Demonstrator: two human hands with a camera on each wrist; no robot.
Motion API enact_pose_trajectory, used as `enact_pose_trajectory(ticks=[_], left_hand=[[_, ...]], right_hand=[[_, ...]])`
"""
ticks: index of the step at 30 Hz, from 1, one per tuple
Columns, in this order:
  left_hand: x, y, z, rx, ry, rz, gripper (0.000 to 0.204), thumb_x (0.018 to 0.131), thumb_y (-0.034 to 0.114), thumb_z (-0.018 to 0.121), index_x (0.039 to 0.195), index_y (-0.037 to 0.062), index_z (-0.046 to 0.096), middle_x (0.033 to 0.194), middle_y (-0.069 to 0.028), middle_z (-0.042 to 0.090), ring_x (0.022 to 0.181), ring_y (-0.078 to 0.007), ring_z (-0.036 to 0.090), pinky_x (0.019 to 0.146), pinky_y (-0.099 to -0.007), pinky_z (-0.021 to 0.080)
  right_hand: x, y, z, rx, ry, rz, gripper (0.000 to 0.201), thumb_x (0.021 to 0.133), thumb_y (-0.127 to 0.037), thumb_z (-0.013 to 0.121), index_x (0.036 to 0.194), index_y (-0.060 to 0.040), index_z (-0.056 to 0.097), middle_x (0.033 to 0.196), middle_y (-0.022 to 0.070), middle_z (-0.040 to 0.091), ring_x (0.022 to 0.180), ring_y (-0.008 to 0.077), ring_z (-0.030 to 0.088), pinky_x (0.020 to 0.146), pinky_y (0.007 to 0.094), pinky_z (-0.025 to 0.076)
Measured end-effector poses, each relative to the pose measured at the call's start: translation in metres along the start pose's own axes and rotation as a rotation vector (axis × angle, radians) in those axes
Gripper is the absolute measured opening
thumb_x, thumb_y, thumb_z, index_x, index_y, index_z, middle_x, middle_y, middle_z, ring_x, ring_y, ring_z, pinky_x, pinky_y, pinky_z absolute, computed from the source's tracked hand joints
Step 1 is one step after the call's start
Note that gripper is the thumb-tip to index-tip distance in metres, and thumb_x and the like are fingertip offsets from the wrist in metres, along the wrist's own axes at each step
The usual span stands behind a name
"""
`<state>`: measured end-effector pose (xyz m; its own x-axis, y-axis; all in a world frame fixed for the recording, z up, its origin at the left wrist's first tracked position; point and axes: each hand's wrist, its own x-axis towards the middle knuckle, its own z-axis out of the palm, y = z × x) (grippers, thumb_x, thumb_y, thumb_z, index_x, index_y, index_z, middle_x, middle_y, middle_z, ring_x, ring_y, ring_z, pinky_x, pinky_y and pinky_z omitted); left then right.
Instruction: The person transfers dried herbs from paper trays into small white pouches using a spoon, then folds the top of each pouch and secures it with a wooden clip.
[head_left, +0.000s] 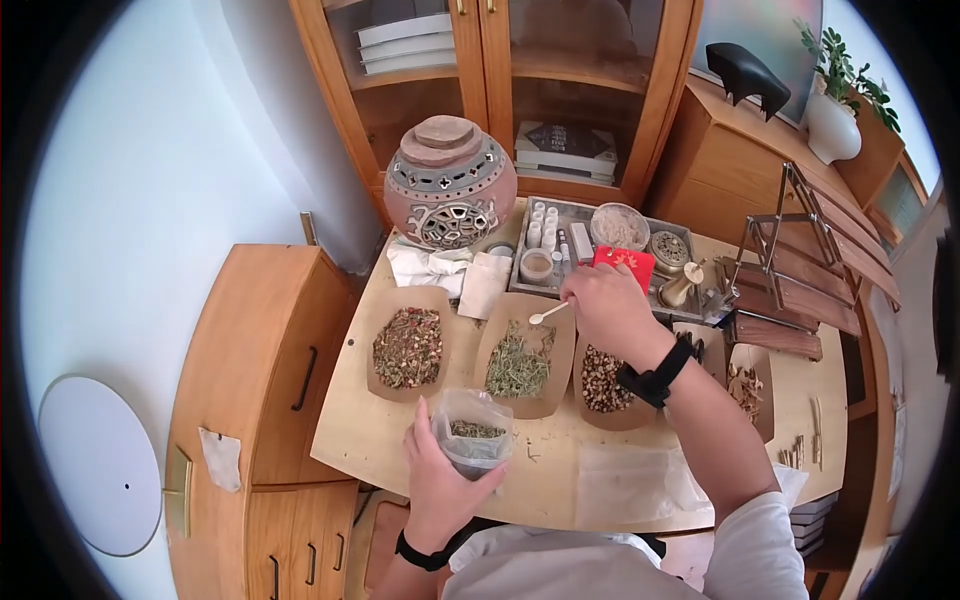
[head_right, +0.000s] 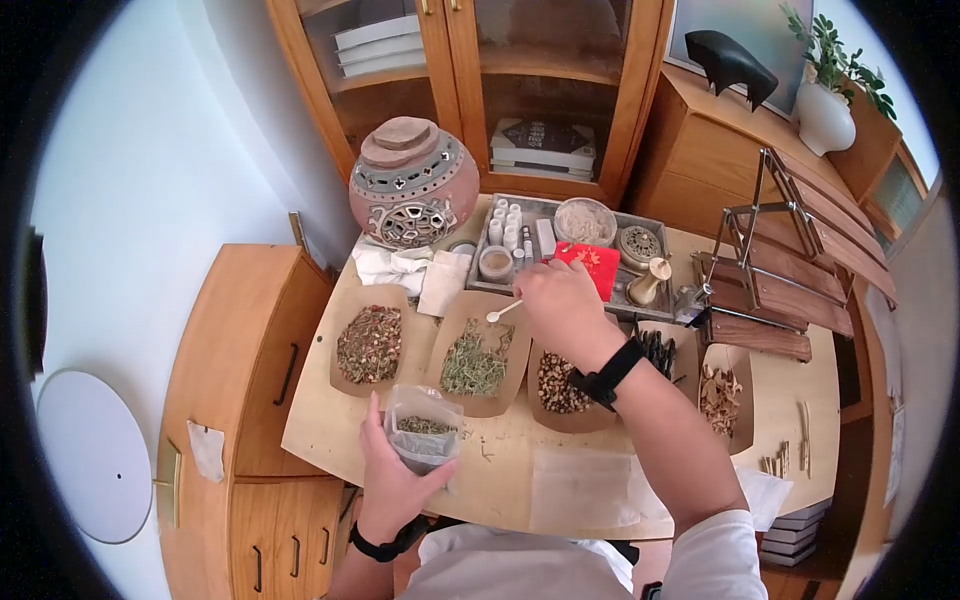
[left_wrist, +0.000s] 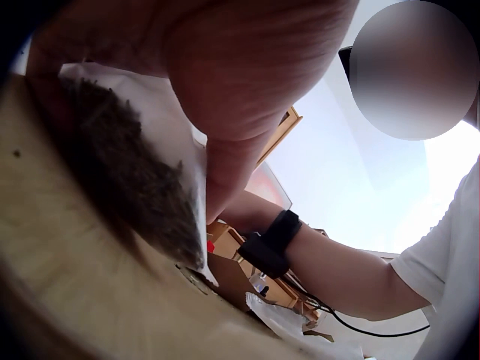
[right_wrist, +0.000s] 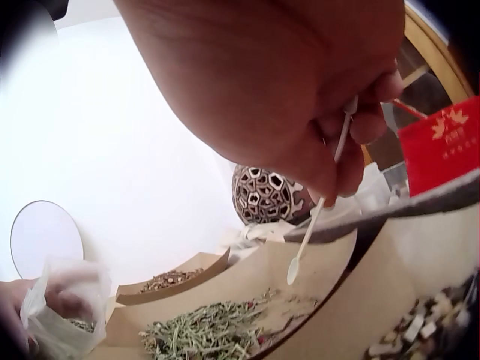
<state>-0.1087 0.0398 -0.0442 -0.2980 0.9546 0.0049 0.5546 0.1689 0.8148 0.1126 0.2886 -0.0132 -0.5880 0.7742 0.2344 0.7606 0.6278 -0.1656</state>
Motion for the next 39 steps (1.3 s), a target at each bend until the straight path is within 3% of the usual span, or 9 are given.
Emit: enact_pose_trajectory(ticks=[4,9,15,21,28,34,36,37,39], left_hand=[[0.001,-0.002,0.001,0.029,0.0,-0.007,0.136,0.071,0.02,0.1,0.169,-0.005,0.009,0.154,-0.0285,0.037,0.145,-0.0442,0.042,0.123,-0.0524,0.038],[0.001,0.002,0.0,0.02,-0.003,-0.043,0.136,0.071,0.021,0.1,0.169,-0.0054,0.01,0.154,-0.0297,0.038,0.145,-0.045,0.041,0.123,-0.0534,0.037],[0.0,-0.004,0.002,0.045,0.025,0.017,0.133,0.072,0.03,0.099,0.166,-0.0098,0.013,0.149,-0.0331,0.039,0.138,-0.049,0.044,0.116,-0.0552,0.042],[-0.001,-0.003,0.004,0.059,0.04,0.037,0.135,0.072,0.03,0.099,0.167,-0.0098,0.012,0.149,-0.0331,0.039,0.139,-0.0488,0.043,0.117,-0.0555,0.042],[-0.001,-0.003,0.004,0.053,0.045,0.024,0.134,0.072,0.029,0.099,0.167,-0.0096,0.012,0.15,-0.0337,0.038,0.14,-0.0489,0.042,0.117,-0.0555,0.042],[-0.001,-0.003,0.006,0.087,0.06,0.027,0.134,0.072,0.029,0.099,0.167,-0.0088,0.012,0.149,-0.0338,0.039,0.139,-0.0493,0.043,0.117,-0.0559,0.041],[-0.001,-0.001,0.005,0.067,0.055,0.003,0.135,0.072,0.027,0.099,0.168,-0.0071,0.012,0.151,-0.0322,0.039,0.142,-0.0479,0.042,0.12,-0.0555,0.039],[-0.001,-0.001,0.005,0.04,0.047,-0.011,0.135,0.071,0.025,0.1,0.169,-0.0055,0.012,0.153,-0.0306,0.039,0.144,-0.0465,0.041,0.123,-0.055,0.036],[-0.001,-0.002,0.005,0.052,0.049,0.001,0.134,0.072,0.028,0.099,0.168,-0.0072,0.012,0.151,-0.0322,0.04,0.141,-0.0478,0.042,0.12,-0.0555,0.038]], right_hand=[[0.004,-0.018,0.01,-0.009,-0.054,-0.015,0.01,0.097,-0.012,0.066,0.101,-0.0097,0.076,0.099,0.0084,0.075,0.107,0.0323,0.068,0.095,0.0479,0.05],[0.009,-0.024,0.017,0.248,-0.315,-0.053,0.011,0.098,-0.015,0.068,0.104,-0.0138,0.078,0.102,0.0063,0.077,0.11,0.0305,0.068,0.099,0.0469,0.048],[0.011,-0.023,0.021,0.447,-0.484,-0.029,0.013,0.098,-0.018,0.069,0.105,-0.0112,0.078,0.102,0.0087,0.078,0.103,0.0314,0.071,0.102,0.0455,0.049],[0.011,-0.025,0.003,0.548,-0.557,0.057,0.019,0.097,-0.015,0.069,0.112,-0.0087,0.08,0.104,0.0119,0.079,0.098,0.0275,0.075,0.094,0.0388,0.057],[0.007,-0.016,0.006,0.667,-0.546,0.09,0.019,0.099,-0.015,0.069,0.113,-0.0063,0.079,0.102,0.0098,0.079,0.095,0.0218,0.073,0.091,0.0358,0.056],[0.0,-0.03,-0.027,0.81,-0.61,0.149,0.018,0.099,-0.012,0.069,0.112,-0.0034,0.078,0.102,0.0105,0.077,0.094,0.0208,0.071,0.087,0.0349,0.056],[-0.009,-0.054,-0.041,0.713,-0.439,-0.02,0.011,0.097,-0.011,0.071,0.104,-0.0045,0.077,0.097,0.0082,0.075,0.093,0.0225,0.069,0.086,0.0383,0.053],[-0.015,-0.063,-0.038,0.716,-0.441,-0.02,0.011,0.097,-0.011,0.071,0.104,-0.0045,0.077,0.097,0.0082,0.075,0.093,0.0225,0.069,0.086,0.0383,0.053],[-0.027,-0.078,-0.033,0.288,-0.08,-0.396,0.006,0.095,-0.013,0.071,0.095,-0.0103,0.075,0.096,0.0056,0.075,0.097,0.0268,0.068,0.089,0.0409,0.05]])
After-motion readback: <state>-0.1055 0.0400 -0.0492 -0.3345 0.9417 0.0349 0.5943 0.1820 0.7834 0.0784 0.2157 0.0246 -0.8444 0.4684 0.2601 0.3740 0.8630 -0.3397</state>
